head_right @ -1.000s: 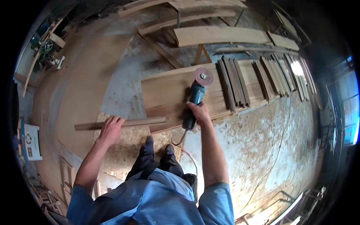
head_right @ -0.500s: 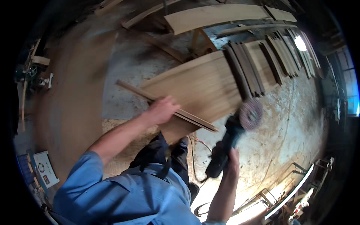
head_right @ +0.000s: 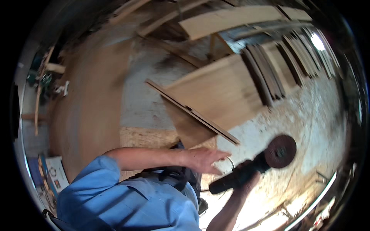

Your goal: The person uses an angle grinder to smooth the edges of wooden planks on a workbench. They then apply a liquid finish to the planks using a brush and place the finished pieces onto a wooden rack.

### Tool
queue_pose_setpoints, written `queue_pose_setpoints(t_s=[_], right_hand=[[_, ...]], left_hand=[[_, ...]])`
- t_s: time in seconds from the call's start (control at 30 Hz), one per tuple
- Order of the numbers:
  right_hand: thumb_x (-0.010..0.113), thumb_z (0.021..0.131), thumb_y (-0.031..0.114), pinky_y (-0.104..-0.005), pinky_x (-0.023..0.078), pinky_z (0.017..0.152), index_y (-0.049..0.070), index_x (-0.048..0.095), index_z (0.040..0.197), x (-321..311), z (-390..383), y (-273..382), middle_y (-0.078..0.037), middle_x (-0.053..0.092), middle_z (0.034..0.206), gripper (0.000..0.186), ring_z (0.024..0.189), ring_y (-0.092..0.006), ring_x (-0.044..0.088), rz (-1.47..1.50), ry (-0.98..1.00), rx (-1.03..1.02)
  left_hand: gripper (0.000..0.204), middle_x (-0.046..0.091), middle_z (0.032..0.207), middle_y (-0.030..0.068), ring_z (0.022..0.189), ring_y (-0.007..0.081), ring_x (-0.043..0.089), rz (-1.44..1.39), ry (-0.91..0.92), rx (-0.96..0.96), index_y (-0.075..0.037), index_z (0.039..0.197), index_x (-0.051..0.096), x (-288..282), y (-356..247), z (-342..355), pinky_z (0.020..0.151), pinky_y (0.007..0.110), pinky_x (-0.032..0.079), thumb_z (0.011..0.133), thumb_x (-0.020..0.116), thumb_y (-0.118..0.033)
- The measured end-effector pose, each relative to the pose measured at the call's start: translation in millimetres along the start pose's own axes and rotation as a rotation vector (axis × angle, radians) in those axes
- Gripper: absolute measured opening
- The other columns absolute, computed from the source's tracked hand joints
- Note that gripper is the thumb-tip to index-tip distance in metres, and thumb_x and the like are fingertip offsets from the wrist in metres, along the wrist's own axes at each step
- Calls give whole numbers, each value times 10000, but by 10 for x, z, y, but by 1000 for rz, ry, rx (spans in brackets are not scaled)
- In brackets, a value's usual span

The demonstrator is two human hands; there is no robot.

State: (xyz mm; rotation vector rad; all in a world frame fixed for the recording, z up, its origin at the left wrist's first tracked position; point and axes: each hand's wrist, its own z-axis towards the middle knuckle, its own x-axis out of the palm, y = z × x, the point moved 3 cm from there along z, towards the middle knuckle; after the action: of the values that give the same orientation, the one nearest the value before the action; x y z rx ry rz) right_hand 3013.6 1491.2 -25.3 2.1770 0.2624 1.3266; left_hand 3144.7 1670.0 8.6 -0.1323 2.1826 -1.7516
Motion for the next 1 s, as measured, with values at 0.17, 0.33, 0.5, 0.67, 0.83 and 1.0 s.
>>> queue_pose_setpoints(t_s=[0.17,0.33,0.5,0.67,0.83,1.0], right_hand=[[685,876,519,-406,590,787,-24,486,1272,78,-171,32,-163,645,1057,701,937,-279,676,-261,-204,-294],[638,909,506,-457,585,843,8,410,1394,140,-166,168,-148,604,1181,732,1001,-303,656,-181,63,-152],[489,975,557,-414,594,718,24,484,1327,-38,-254,134,-136,652,1050,639,844,-266,681,-221,-158,-186],[440,989,586,-386,597,645,-7,538,1196,-147,-313,153,-155,671,939,636,769,-261,690,-261,-409,-180],[556,866,713,-428,586,759,41,531,1260,-99,-265,72,-136,628,1048,779,898,-281,654,73,-24,-57],[610,907,577,-449,594,716,12,528,1210,-212,-317,16,-157,640,978,647,835,-296,670,18,-153,42]], left_hand=[[826,608,1179,262,1097,366,627,-158,-7,-246,7,1374,373,620,-311,77,920,426,495,739,806,-291],[757,593,1101,156,1018,237,605,-357,137,-220,18,1343,405,776,-207,82,906,363,487,746,793,-237],[645,578,1034,107,975,182,583,-400,155,-166,48,1257,449,980,-125,148,873,324,486,758,750,-227],[670,571,1074,101,1009,191,570,-496,263,-184,20,1298,451,1003,-89,239,904,337,473,760,759,-233],[563,594,963,82,906,189,581,-689,397,-181,28,1205,504,906,-120,260,812,352,495,769,706,-266],[480,635,1028,164,982,356,609,508,-134,389,-1,1168,608,190,125,198,887,423,496,783,743,-253]])
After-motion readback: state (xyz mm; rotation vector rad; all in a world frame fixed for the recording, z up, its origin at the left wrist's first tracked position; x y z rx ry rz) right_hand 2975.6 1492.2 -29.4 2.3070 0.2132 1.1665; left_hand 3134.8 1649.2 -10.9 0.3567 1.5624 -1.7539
